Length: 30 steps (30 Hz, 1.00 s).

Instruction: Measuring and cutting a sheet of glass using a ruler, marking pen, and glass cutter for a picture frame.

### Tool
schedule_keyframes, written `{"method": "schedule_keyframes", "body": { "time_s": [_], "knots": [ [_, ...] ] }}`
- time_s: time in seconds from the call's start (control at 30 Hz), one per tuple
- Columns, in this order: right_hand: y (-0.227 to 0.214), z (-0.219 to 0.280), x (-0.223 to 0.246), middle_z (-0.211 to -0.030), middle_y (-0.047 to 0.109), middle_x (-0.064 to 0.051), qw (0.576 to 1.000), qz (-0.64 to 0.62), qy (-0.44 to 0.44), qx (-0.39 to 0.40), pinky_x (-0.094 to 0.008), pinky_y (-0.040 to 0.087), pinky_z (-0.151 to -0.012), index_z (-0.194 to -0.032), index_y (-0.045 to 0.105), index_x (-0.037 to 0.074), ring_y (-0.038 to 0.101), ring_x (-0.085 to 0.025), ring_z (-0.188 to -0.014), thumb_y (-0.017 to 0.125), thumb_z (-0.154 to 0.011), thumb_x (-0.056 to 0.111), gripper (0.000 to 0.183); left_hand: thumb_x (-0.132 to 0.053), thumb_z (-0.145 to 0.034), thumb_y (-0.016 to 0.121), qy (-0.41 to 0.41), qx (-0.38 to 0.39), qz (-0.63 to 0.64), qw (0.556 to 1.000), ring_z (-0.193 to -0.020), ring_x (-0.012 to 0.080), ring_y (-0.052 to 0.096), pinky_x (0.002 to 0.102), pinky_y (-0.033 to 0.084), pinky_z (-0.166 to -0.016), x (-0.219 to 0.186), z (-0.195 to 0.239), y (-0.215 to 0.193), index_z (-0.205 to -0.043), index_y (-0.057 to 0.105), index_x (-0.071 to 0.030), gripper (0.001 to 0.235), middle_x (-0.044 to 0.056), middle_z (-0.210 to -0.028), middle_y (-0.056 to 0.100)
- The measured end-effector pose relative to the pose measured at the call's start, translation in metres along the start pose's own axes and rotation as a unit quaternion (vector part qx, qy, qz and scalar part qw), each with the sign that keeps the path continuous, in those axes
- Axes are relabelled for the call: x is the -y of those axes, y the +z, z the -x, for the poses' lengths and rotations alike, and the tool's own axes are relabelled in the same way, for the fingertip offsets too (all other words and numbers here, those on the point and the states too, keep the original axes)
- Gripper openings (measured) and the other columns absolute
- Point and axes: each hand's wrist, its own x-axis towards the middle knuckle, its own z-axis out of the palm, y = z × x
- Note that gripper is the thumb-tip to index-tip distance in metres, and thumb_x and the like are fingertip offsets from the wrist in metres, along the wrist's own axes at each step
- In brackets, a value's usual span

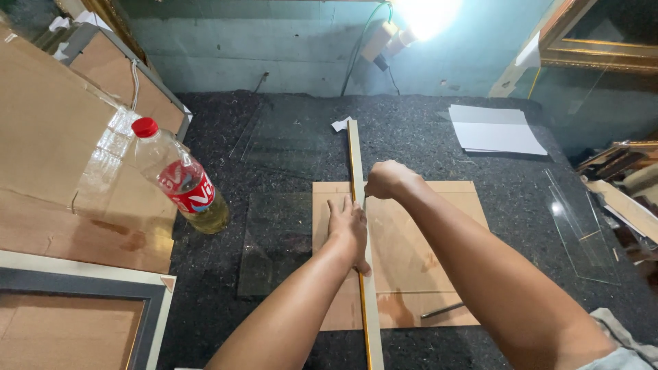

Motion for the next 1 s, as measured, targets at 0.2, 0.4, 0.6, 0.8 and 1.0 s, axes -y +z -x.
{"method": "schedule_keyframes", "body": {
  "time_s": [0.2, 0.4, 0.6, 0.8, 1.0],
  "knots": [
    [-0.004, 0.011, 0.003, -0.098, 0.065, -0.013, 1.0, -0.019, 0.011, -0.006, -0.044, 0.048, -0.078, -0.1, 0.066, 0.012, 0.06, -0.03, -0.098, 0.054, -0.079, 0.033, 0.032, -0.023, -0.078, 0.058, 0.003, 0.005, -0.006, 1.0, -0.134, 0.0364, -0.001, 0.066, 0.009, -0.097, -0.001, -0.005, 0.004, -0.137, 0.024, -0.012, 0.069, 0.012, -0.145, 0.014],
    [-0.014, 0.038, 0.012, -0.103, 0.063, -0.015, 1.0, -0.024, 0.016, 0.007, -0.043, 0.047, -0.082, -0.102, 0.065, 0.01, 0.058, -0.032, -0.102, 0.056, -0.079, 0.03, 0.032, -0.015, -0.086, 0.045, 0.002, 0.017, 0.006, 1.0, -0.134, 0.0342, -0.001, 0.064, 0.008, -0.098, 0.0, 0.015, -0.01, -0.137, 0.023, -0.013, 0.056, 0.01, -0.146, 0.011],
    [-0.001, 0.016, 0.003, -0.105, 0.063, -0.014, 0.999, -0.034, 0.02, -0.007, -0.043, 0.047, -0.081, -0.101, 0.066, 0.013, 0.058, -0.032, -0.102, 0.054, -0.079, 0.034, 0.032, -0.016, -0.087, 0.04, 0.002, 0.014, -0.002, 1.0, -0.134, 0.035, -0.001, 0.065, 0.008, -0.098, 0.0, 0.014, -0.009, -0.138, 0.022, -0.014, 0.054, 0.01, -0.146, 0.011],
    [-0.003, 0.021, 0.006, -0.103, 0.063, -0.014, 1.0, -0.015, 0.012, 0.002, -0.042, 0.048, -0.08, -0.103, 0.065, 0.011, 0.058, -0.032, -0.101, 0.055, -0.079, 0.031, 0.032, -0.019, -0.085, 0.045, 0.008, 0.019, -0.017, 1.0, -0.134, 0.0354, -0.001, 0.065, 0.009, -0.098, -0.001, 0.012, -0.007, -0.137, 0.022, -0.013, 0.058, 0.011, -0.145, 0.012],
    [0.0, 0.017, 0.006, -0.103, 0.063, -0.014, 1.0, -0.016, 0.02, -0.005, -0.043, 0.048, -0.079, -0.102, 0.066, 0.012, 0.059, -0.032, -0.1, 0.053, -0.079, 0.031, 0.032, -0.019, -0.084, 0.048, 0.006, 0.019, -0.012, 1.0, -0.134, 0.0361, -0.001, 0.066, 0.009, -0.098, -0.001, 0.01, -0.005, -0.138, 0.021, -0.012, 0.06, 0.012, -0.145, 0.011]
  ]
}}
